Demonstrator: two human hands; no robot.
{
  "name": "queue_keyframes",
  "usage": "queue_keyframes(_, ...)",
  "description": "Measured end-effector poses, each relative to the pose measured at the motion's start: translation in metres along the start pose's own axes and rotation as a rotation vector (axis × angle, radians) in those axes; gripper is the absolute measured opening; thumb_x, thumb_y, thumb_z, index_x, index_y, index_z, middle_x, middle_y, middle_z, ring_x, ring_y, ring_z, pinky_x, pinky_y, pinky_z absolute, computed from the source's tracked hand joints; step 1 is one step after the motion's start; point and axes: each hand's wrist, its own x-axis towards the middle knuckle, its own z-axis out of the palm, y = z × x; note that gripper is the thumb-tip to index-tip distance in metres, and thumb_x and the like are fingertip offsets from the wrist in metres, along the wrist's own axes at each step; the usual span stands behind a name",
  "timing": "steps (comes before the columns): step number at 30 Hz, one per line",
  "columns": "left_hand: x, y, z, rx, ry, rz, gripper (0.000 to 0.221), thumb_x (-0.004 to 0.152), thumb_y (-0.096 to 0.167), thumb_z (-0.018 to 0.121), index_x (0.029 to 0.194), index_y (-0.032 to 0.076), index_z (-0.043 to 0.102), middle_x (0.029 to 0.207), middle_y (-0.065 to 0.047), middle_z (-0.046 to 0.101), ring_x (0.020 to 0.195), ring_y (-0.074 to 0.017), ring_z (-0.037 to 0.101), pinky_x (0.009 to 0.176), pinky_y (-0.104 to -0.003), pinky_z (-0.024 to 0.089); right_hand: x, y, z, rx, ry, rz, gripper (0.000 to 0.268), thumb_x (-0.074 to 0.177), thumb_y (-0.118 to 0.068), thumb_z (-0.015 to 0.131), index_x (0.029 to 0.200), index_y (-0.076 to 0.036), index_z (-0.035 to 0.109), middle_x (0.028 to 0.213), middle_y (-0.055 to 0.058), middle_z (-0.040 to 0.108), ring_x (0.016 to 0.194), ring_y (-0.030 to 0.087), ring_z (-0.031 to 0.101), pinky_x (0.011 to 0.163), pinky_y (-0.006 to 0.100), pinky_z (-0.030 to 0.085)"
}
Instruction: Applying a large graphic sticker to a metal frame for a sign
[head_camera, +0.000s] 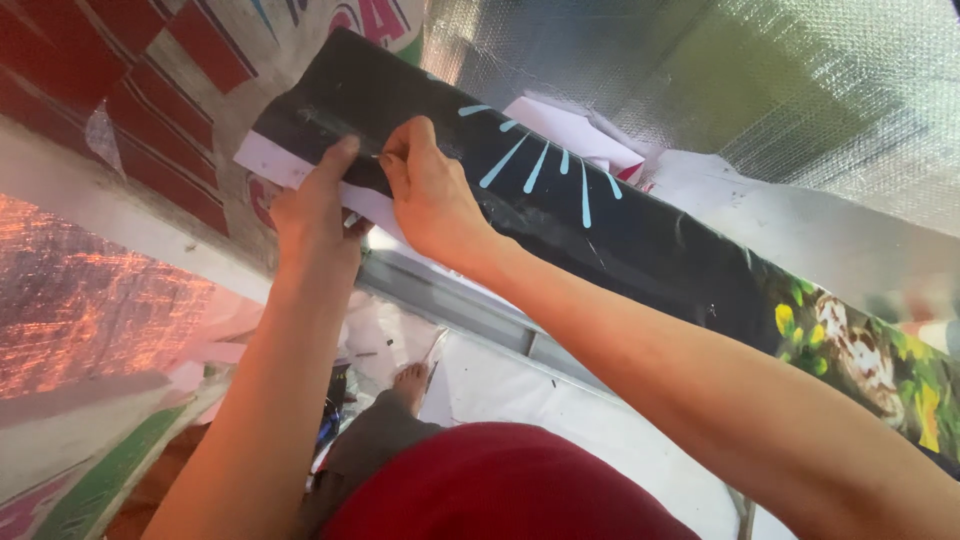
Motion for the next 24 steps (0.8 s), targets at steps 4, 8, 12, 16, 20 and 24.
queue_keyframes(4,0.039,-0.022,0.011,0.121,0.089,0.072,0.07,0.063,0.022,0.099,0.115,-0.002,0.059,0.099,-0.015,0.064,0.088,-0.0317,0.073,0.065,-0.047,0.054,0.001,0.003,0.001,-0.015,0.011,-0.034,0.011,0.106,-0.015,0.044,0.114,-0.01,0.049,0.094,0.021,0.071,0.081,0.04,0.076,0.065,0.043,0.056)
queue_keyframes(8,0.037,-0.027,0.003,0.394,0.204,0.261,0.064,0.055,0.032,0.099,0.095,-0.005,0.065,0.082,-0.012,0.065,0.083,-0.0188,0.072,0.065,-0.042,0.055,-0.003,-0.003,-0.002,-0.029,-0.001,-0.019,0.01,0.105,-0.019,0.046,0.112,-0.011,0.049,0.099,0.02,0.071,0.09,0.045,0.073,0.074,0.049,0.055)
queue_keyframes(12,0.017,-0.013,0.002,0.422,0.159,0.369,0.04,0.065,0.022,0.095,0.066,0.001,0.061,0.057,0.0,0.05,0.055,-0.0041,0.053,0.047,-0.032,0.043,0.007,-0.002,-0.008,-0.14,0.035,-0.064,0.01,0.103,-0.02,0.052,0.109,-0.012,0.052,0.096,0.02,0.072,0.092,0.047,0.072,0.076,0.054,0.056)
queue_keyframes(16,0.029,-0.013,-0.002,0.551,0.19,0.283,0.04,0.06,0.041,0.088,0.082,0.009,0.077,0.074,0.003,0.069,0.066,-0.0084,0.056,0.054,-0.037,0.046,0.031,0.012,-0.011,-0.159,0.052,-0.192,0.009,0.095,-0.016,0.057,0.102,-0.013,0.052,0.089,0.008,0.072,0.081,0.038,0.068,0.071,0.047,0.046)
queue_keyframes(20,-0.003,0.009,0.0,0.318,0.06,0.114,0.043,0.071,0.023,0.084,0.11,0.006,0.075,0.102,-0.003,0.08,0.088,-0.0162,0.075,0.076,-0.031,0.062,0.041,0.005,-0.01,-0.156,-0.092,-0.039,0.006,0.098,-0.016,0.054,0.102,-0.014,0.056,0.092,0.002,0.07,0.083,0.025,0.063,0.07,0.04,0.046)
queue_keyframes(24,0.008,0.003,-0.001,0.327,0.03,0.109,0.035,0.075,0.024,0.082,0.105,0.007,0.075,0.096,-0.002,0.078,0.083,-0.015,0.071,0.073,-0.031,0.059,0.065,0.033,-0.003,-0.252,-0.08,-0.142,0.014,0.094,-0.025,0.064,0.101,-0.015,0.06,0.09,0.004,0.074,0.08,0.029,0.069,0.068,0.043,0.048)
